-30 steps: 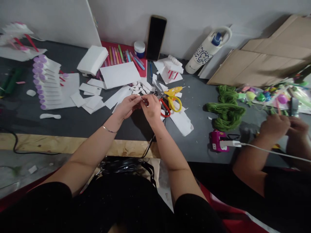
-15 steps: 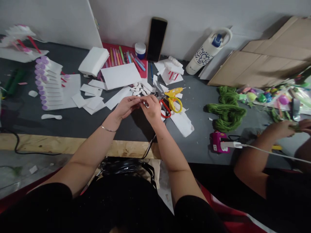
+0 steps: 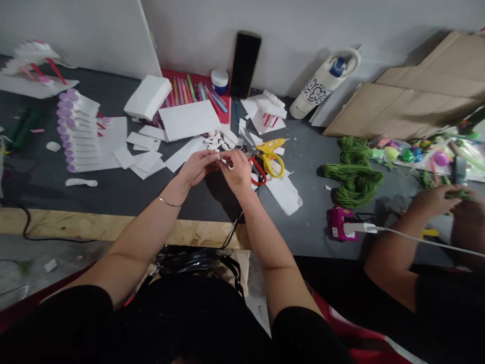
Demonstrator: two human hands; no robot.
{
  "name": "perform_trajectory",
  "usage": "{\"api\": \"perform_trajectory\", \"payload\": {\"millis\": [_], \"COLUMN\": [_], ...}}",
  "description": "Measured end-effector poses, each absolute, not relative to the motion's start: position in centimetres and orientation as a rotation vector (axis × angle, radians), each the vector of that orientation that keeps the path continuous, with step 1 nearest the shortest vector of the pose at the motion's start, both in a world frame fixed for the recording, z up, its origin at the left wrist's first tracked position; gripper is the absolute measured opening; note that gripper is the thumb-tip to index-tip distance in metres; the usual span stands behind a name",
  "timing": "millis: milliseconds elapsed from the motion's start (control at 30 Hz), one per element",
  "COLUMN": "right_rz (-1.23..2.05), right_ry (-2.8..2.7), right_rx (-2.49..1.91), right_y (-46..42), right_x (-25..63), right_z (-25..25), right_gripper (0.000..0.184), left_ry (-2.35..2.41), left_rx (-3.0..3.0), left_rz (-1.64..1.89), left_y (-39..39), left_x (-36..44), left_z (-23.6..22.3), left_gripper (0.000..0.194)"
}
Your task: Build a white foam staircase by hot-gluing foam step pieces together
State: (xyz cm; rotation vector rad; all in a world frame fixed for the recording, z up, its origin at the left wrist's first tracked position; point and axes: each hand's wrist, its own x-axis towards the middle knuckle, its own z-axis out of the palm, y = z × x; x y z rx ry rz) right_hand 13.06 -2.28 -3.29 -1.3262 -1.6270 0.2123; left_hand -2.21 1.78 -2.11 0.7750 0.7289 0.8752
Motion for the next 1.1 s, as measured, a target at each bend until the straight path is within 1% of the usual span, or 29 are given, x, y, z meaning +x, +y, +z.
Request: {"api": "perform_trajectory", "payload": {"millis": [100,167,333,433,533,700,833,1100], "right_rz": [0.260,0.278,0.276,0.271,0.234,0.175,0.182,0.258], "right_ry": [-1.665,-1.667,-1.650,-1.692,-1.722,-1.725,-1.680,-1.740], "right_rx": [-1.298,-1.263,-1.290,-1.235,-1.178,-1.203,-1.167,-1.265], "right_y": [-2.4,-2.5,-2.5,-2.5,-2.4,-2.5,-2.6,-2.4], "right_x": [13.1,13.2,13.6,13.9,14.0,13.9,13.9,14.0], "right_z": [-3.3,-3.2,-2.6,-2.3,-2.2,-2.2,-2.2,-2.4], "right_gripper": [0.020,0.025,0.018,0.018,0.016,0.016,0.010,0.027], "left_ry": [0.735,0.731,0.709,0.729,0.737,0.726,0.707,0.702], "left_rx": [0.784,0.797,0.865,0.893,0.893,0.873,0.885,0.898], "left_rz": [0.867,0.858,0.796,0.766,0.755,0.766,0.751,0.724], "left_y": [1.9,2.0,2.0,2.0,2.1,2.1,2.1,2.1], "left_x": [-2.3,-2.4,-2.7,-2.9,-3.0,-2.9,-2.9,-2.9], "left_z": [-2.1,-2.1,-1.9,-1.8,-1.8,-1.7,-1.7,-2.1], "left_gripper": [0.019,0.017,0.019,0.020,0.017,0.019,0.017,0.018]}}
